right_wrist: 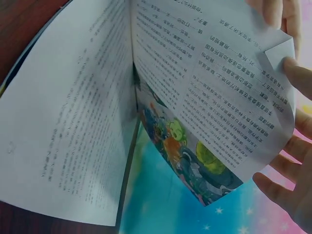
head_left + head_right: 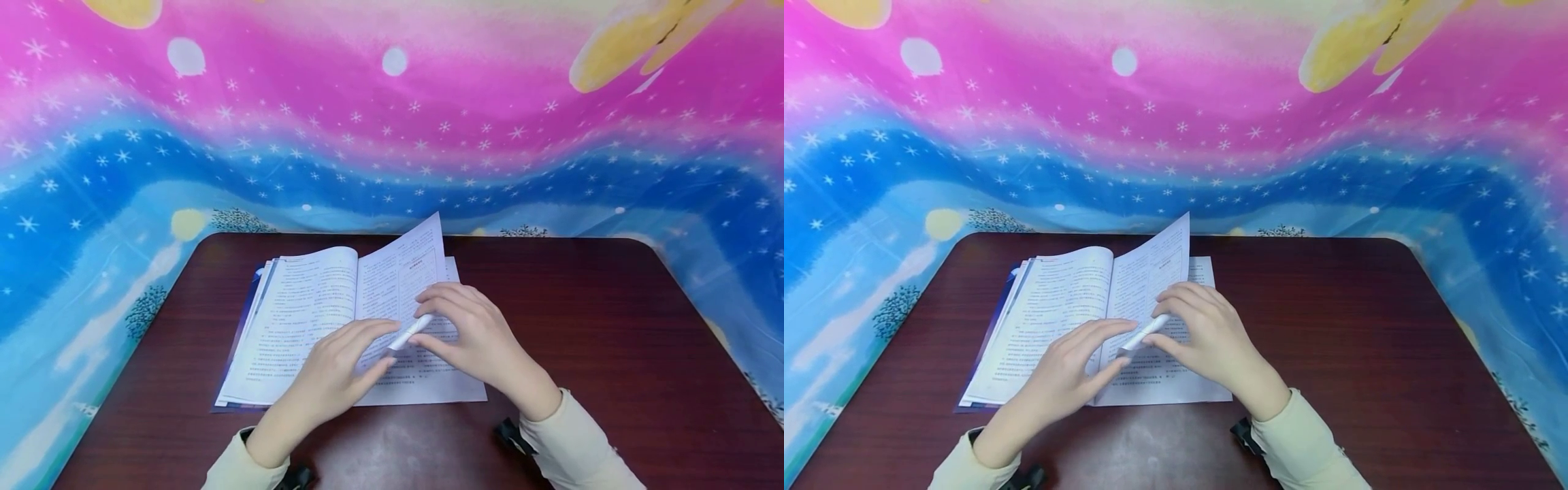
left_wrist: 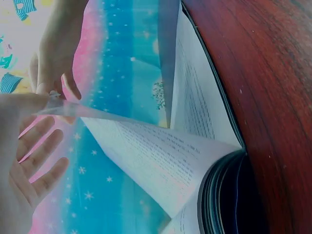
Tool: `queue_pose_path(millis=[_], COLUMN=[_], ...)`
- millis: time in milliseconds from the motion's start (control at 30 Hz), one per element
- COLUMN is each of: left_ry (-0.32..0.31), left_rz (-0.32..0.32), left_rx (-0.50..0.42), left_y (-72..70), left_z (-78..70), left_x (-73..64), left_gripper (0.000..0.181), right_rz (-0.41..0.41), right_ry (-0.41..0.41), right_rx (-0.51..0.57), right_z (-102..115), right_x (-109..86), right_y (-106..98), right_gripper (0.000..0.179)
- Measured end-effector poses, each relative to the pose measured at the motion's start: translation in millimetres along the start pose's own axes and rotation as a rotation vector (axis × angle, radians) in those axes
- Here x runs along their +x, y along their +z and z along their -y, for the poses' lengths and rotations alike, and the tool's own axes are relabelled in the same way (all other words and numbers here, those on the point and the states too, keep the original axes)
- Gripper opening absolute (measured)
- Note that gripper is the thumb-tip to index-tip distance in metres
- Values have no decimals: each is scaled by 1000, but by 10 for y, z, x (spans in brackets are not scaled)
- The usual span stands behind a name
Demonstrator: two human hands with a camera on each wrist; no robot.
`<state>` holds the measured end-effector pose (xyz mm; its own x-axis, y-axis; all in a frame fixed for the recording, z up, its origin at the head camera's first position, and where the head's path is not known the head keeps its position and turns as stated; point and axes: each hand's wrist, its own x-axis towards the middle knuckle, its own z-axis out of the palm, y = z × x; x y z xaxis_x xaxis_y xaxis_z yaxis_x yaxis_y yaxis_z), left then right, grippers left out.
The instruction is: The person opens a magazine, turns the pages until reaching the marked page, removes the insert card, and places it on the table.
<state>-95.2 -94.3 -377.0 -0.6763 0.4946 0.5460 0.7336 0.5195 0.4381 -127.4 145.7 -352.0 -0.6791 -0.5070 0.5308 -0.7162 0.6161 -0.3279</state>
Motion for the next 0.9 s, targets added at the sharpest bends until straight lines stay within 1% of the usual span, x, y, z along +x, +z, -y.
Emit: queue_pose_path(millis=[167, 267, 400, 667, 767, 900], left_ry=[25, 24, 19, 74, 74, 42], left_rz=[-28, -43, -44, -88, -93, -90], left_rx=[6, 16, 18, 35, 44, 66], left_y=[22, 27, 19, -18, -33, -62], left_z=[-7, -11, -20, 4, 25, 49], left_x=[25, 29, 30, 20, 0, -38], left_gripper=[43, 42, 41, 44, 45, 48], right_rz=[7, 8, 5, 8, -8, -38], right_ry=[-10, -22, -35, -37, -51, -81], right_rx=[-9, -7, -4, -8, 6, 29], right_z=[31, 48, 76, 127, 144, 169], right_x=[45, 75, 105, 119, 108, 88], right_y=[-8, -10, -12, -41, -55, -75], right_gripper=[34, 33, 33, 40, 44, 48])
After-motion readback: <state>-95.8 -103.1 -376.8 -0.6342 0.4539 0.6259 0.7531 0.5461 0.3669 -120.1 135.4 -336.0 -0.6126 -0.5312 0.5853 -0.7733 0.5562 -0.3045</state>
